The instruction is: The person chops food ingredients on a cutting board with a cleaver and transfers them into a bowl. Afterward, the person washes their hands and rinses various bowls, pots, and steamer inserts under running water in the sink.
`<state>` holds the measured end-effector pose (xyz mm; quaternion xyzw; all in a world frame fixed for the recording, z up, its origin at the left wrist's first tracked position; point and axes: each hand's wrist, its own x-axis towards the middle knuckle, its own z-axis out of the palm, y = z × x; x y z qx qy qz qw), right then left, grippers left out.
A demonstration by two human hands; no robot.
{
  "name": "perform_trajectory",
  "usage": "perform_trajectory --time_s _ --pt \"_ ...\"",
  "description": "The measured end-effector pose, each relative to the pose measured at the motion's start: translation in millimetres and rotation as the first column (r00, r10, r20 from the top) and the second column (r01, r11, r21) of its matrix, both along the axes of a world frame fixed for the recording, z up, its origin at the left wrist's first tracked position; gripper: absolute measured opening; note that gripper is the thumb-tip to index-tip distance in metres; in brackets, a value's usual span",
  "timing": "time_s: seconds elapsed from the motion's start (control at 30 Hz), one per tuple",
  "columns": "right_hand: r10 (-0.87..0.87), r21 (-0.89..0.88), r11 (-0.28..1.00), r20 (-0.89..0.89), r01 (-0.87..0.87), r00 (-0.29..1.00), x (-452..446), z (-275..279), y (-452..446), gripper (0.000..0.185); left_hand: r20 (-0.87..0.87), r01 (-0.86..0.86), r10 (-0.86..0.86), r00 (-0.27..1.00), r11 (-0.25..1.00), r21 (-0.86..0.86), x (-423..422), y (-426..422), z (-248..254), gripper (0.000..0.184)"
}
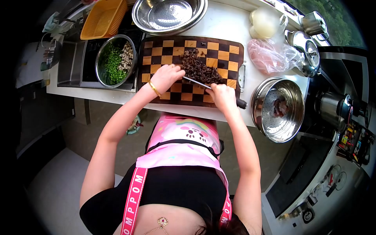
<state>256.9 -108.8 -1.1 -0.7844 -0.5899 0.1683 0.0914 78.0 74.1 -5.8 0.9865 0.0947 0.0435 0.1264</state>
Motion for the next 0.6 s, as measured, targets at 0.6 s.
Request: perform_trajectory --time_s 0.6 --pt "-0.133 0.006 0.991 0.12 0.134 0.984 4 16 12 0.024 -0.002 0.078 -0.078 0.997 0.995 0.059 43 30 9 0.002"
